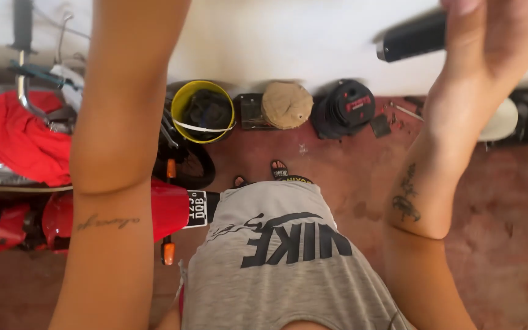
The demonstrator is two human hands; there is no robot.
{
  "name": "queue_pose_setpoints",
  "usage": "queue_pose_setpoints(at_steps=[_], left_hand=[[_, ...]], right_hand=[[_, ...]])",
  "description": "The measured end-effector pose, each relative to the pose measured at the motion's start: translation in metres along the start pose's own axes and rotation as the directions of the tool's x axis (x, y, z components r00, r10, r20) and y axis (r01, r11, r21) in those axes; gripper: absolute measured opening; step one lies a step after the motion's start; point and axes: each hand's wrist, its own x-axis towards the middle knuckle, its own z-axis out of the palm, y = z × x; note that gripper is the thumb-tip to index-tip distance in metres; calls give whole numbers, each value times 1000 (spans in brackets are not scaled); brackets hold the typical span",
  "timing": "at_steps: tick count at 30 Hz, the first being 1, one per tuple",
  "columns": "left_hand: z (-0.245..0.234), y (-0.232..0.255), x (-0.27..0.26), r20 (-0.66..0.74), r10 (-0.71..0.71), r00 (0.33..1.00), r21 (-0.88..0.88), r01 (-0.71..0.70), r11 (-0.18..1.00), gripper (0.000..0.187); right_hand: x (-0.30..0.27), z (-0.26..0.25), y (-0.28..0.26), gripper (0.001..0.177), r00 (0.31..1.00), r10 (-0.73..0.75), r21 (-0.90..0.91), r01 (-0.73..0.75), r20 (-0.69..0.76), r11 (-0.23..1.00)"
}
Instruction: Organizing tools, hardware, and other items on the floor of a garage.
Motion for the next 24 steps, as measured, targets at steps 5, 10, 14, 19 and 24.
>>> queue_pose_setpoints(at_steps=[5, 10, 14, 19, 24], left_hand=[[-16, -26, -19, -31, 53, 998, 26, -52, 998, 65], [6, -57, -21, 95, 164, 982, -71, -158, 985, 82], [18, -110, -110, 270, 787, 554, -7, -817, 577, 57], [54, -72, -241, 552, 756, 351, -593, -472, 652, 57], [110, -25, -283, 478, 861, 174, -732, -464, 500, 46]], right_hand=[[-75, -2, 28, 33, 955, 262, -19, -267, -141, 963], [-172, 28, 45, 14, 741, 665, -67, -671, -89, 739], [-243, 50, 38, 19, 670, 730, -2, -737, -133, 676], [-250, 51, 14, 66, 516, 845, 509, -769, 139, 387], [-359, -2, 99, 77, 658, 640, 877, -478, 397, -53]])
